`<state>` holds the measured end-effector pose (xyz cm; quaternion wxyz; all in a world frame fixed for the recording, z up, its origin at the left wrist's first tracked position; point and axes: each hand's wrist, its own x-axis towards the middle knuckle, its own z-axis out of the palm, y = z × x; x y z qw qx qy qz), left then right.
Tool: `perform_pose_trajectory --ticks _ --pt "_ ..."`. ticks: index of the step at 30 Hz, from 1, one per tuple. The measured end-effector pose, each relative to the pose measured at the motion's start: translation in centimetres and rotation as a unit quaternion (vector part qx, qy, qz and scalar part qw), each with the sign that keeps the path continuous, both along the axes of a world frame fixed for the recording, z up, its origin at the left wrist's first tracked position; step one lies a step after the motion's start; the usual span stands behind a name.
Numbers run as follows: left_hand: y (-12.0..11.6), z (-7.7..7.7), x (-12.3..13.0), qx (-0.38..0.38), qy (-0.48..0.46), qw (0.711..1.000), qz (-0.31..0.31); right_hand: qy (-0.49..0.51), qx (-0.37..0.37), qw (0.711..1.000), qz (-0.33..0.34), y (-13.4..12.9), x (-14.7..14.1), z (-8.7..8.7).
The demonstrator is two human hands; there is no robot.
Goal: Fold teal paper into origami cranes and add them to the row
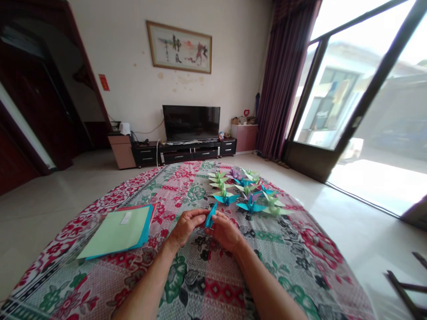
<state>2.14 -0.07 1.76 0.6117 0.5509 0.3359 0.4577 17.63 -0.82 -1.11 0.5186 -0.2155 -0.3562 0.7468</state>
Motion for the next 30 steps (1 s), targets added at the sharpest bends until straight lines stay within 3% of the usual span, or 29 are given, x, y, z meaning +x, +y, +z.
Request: perform_pose_trajectory --ticks 6,13,25,30 --pt "-0.35 0.54 0.27 0.002 -0.001 1.0 -0.015 0.03 -0.002 0.998 0.055 -0.32 0.51 0.31" --pt "-0.4 0.59 0.12 0.02 0.024 0.998 -0.046 0.021 -0.028 0.998 0.047 -0.3 0.57 0.2" --pt "-0.5 0.52 0.89 0.075 0.036 0.997 -0.002 0.024 -0.025 0.999 0.035 0.03 0.49 -0.07" --pt "-0.17 0.22 0.92 0.107 0.085 0.99 0.025 0.019 -0.009 1.0 0.008 0.24 0.3 -0.24"
